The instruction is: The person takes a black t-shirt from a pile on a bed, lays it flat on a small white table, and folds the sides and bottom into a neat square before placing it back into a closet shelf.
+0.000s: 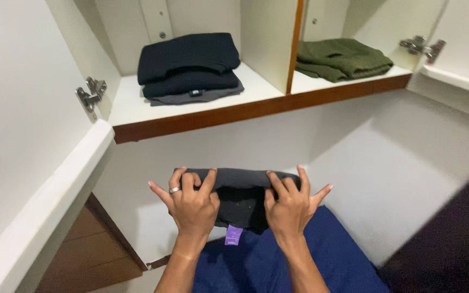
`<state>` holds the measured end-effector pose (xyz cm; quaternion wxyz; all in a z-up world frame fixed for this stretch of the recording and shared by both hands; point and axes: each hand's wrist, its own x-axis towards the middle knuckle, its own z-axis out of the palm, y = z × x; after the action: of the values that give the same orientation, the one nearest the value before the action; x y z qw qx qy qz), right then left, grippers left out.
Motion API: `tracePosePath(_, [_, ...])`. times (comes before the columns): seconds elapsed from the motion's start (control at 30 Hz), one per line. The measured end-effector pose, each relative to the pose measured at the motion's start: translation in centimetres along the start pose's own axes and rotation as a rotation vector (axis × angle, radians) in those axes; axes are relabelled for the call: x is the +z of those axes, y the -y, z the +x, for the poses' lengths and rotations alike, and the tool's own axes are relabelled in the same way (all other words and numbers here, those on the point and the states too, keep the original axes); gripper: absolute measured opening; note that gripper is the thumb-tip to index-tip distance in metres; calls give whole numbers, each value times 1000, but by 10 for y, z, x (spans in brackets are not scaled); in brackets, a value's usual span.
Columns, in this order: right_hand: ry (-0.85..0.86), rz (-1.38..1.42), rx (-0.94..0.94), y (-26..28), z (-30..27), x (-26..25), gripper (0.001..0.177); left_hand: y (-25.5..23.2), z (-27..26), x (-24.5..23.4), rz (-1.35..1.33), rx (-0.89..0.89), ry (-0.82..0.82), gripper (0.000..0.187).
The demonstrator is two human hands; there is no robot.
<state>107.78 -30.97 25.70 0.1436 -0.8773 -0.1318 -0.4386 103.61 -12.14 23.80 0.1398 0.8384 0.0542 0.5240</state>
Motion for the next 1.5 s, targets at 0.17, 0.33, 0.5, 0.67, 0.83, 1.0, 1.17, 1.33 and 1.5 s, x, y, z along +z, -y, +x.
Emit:
tracePosePath(0.17, [-91, 131, -9, 12, 68, 11, 33, 12, 60, 23, 29, 3, -138, 45])
tracePosePath(0.33, [-182, 309, -59, 28, 141, 32, 31, 38, 124, 39, 66, 34, -289, 44])
tracePosePath(0.5, [-256, 325, -190, 44, 200, 46, 29, 57, 175, 47, 160, 90, -412, 50])
tracePosePath(0.67, [-291, 305, -335, 58, 242, 68, 29, 74, 216, 60, 195, 40, -492, 54])
tracePosePath(0.83, [-246, 182, -467, 63, 275, 88, 57, 82, 260, 59, 196, 3, -521, 57])
tracePosePath(1.0, [-208, 121, -480, 79, 325, 102, 67, 95, 316, 53, 226, 33, -519, 45])
tracePosePath(1.17, [-224, 146, -479, 97, 378, 119, 62, 126, 362, 69, 141, 51, -440, 42])
tracePosePath(1.33, [-58, 189, -409, 105, 415, 148, 64, 144, 396, 97, 123, -2, -382, 47])
tracePosePath(1.5, [169, 184, -308, 112, 442, 171, 74, 159, 422, 117, 209, -127, -119, 42])
